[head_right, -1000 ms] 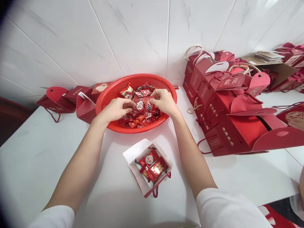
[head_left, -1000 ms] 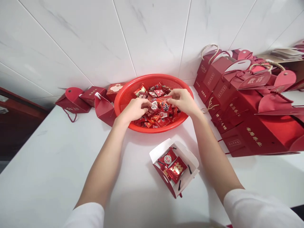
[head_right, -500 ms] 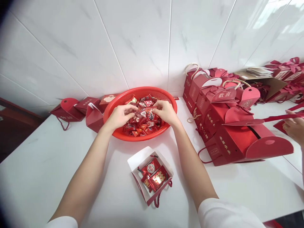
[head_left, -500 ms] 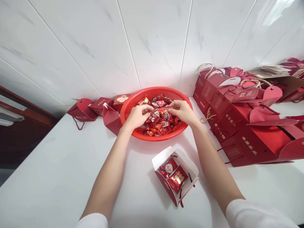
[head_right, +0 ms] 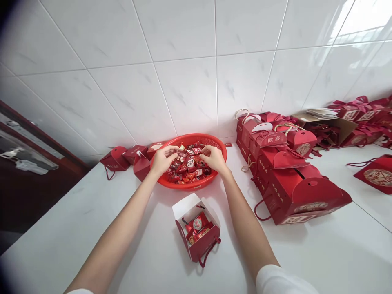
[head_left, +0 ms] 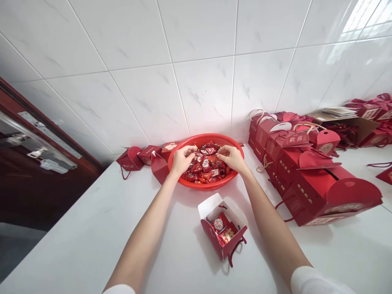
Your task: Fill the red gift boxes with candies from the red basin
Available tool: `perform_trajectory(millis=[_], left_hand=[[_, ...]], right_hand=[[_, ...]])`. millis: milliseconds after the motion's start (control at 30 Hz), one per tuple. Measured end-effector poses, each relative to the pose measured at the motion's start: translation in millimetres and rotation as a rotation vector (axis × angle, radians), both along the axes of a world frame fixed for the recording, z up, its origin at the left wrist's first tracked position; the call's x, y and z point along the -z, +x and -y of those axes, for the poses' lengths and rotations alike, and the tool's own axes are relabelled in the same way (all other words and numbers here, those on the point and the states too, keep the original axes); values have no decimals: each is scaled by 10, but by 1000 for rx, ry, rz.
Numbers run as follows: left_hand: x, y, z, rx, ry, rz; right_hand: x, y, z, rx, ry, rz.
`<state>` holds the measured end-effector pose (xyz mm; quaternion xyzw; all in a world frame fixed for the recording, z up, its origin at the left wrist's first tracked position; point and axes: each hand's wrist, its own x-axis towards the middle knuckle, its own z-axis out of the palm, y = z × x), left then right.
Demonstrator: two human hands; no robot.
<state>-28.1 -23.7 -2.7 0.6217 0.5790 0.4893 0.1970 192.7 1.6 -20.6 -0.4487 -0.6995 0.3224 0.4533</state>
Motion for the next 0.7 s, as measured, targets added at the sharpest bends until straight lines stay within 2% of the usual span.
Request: perform_trajectory(millis=[100,200,333,433,533,600,700], left_hand=[[-14,25,65,21,7,121],[-24,93,173,65,42,226],[-86,256,394,151,107,334],[-193,351,639,161,140,363],[-309,360,962,184,85,226],[-362,334,1193,189,-52,1],[-406,304,1477,282,-305,-317]], right_hand=[[-50,-16,41,-52,48,-43],[-137,-56,120,-230,57,-102],[-285,-108,248,-524,-73,-213],[-444,-41,366,-603,-105,-264],[-671,155,537,-599,-34,-209],[-833,302,678,-636,31,-85],[-1002,417,881,-817,61,193]])
